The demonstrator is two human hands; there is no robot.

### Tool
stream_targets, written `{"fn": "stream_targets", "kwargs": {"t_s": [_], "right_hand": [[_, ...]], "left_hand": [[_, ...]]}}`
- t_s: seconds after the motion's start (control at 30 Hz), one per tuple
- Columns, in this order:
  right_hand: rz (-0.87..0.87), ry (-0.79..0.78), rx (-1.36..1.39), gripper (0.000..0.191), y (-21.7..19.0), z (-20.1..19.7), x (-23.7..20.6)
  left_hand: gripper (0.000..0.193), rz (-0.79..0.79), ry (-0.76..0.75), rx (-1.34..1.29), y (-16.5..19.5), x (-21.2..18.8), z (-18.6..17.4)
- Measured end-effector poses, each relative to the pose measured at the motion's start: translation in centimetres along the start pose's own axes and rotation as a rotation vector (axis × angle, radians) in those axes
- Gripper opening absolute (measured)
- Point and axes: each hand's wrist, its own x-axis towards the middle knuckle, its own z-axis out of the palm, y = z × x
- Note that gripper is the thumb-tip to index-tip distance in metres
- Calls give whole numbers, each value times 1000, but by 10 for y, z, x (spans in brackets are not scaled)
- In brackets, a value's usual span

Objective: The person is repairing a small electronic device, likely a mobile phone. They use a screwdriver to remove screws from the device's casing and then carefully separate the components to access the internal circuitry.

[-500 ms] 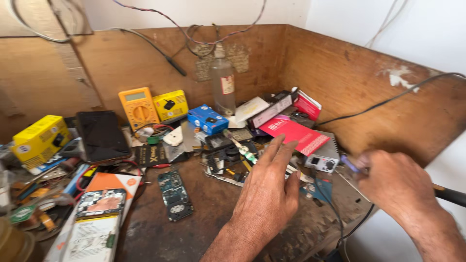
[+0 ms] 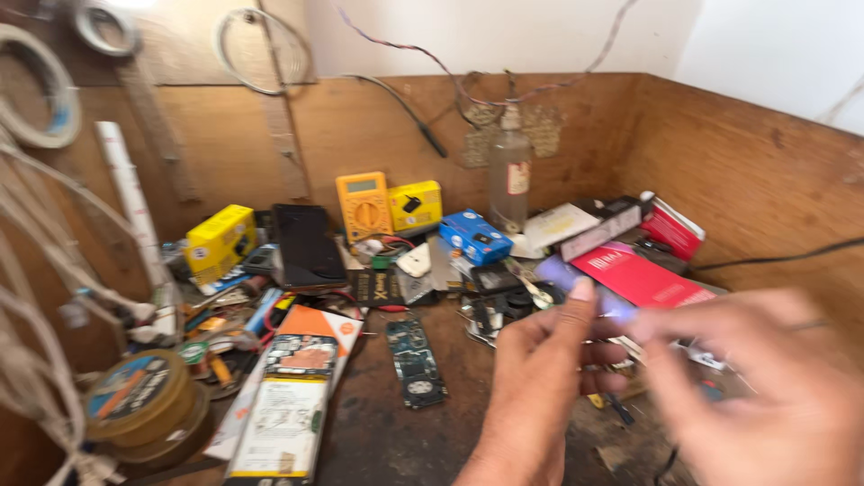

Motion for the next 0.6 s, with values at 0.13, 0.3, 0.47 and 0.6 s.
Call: {"fn": "stream_targets", "kwargs": {"t_s": [0.13, 0.3, 0.47, 0.6], "right_hand": [[-209, -82, 104, 20, -43, 29, 2], [-447, -119, 224, 18, -20, 66, -45], [485, -247, 907, 52, -48, 120, -92], [572, -295, 911, 47, -47, 131, -51]], "left_hand": [[31, 85, 90, -103, 19, -8, -30], [28, 120, 222, -236, 49, -16, -64], [30, -19, 288, -222, 50, -15, -77], [24, -49, 199, -117, 32, -6, -85]]}}
